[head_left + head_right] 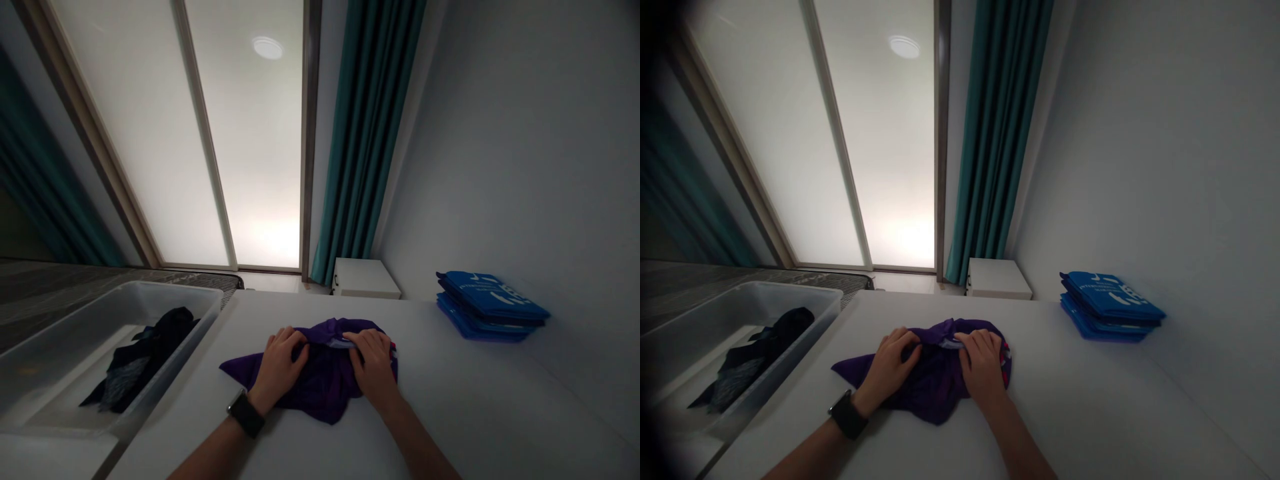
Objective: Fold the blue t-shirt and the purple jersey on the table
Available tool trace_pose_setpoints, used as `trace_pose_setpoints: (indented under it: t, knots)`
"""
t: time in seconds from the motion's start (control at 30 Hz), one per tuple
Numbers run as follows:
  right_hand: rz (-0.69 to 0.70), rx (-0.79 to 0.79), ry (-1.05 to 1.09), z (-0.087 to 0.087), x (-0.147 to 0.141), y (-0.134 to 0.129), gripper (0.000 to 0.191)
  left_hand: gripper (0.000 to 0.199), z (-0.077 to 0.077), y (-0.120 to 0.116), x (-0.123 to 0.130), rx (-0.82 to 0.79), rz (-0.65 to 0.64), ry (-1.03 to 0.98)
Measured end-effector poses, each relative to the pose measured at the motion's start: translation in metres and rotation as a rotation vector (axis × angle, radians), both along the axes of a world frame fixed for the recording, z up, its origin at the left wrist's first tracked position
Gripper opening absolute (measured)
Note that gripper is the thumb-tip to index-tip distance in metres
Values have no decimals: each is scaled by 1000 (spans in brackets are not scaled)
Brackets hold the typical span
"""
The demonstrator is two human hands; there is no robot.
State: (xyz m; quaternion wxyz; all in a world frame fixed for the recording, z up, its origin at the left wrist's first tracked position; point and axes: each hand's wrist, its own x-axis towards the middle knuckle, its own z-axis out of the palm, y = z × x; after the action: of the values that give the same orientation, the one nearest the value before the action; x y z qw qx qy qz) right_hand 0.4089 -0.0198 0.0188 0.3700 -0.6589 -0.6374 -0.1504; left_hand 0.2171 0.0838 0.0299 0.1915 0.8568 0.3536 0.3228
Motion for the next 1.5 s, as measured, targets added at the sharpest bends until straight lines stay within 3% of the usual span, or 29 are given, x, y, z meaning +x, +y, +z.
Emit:
trace_pose_setpoints:
  t: [0.13, 0.23, 0.37, 0.5, 0.63, 0.7, 0.8, 0.9, 1.0, 1.07, 1.27, 1.4, 1.5]
  knots:
    - [-148, -13, 20, 1, 12, -3, 36, 21, 11, 7, -7, -31, 76, -306]
    - [-178, -44, 114, 6, 26, -6, 35, 19, 18, 16, -16, -152, 170, -504]
    - [8, -65, 466, 19, 32, -11, 37, 23, 19, 23, -22, -304, 284, -625]
    - [204, -235, 874, 21, 34, -16, 27, 24, 21, 19, -19, -418, 208, -614]
    - [-12, -148, 968, 8, 43, -15, 27, 25, 23, 16, -18, -465, 152, -600]
    - [-75, -121, 928, 5, 47, -12, 31, 25, 22, 16, -18, -462, 146, -595]
    - [-20, -157, 743, 11, 44, -10, 34, 24, 19, 16, -18, -363, 150, -560]
    - [187, -250, 669, 19, 34, -14, 41, 21, 16, 16, -18, -260, 103, -495]
    - [436, -378, 856, 25, 23, -19, 57, 19, 15, 15, -17, -202, 42, -455]
    - [479, -422, 912, 30, 16, -20, 60, 19, 17, 14, -17, -128, 11, -450]
    - [338, -370, 460, 55, -7, -6, 21, 15, 22, 5, -18, -3, -22, -469]
    - [420, -328, 375, 64, -27, 19, 32, 16, 20, -1, -17, 10, -97, -485]
    - [494, -412, 332, 68, -41, 39, 12, 16, 17, -1, -16, 46, -111, -476]
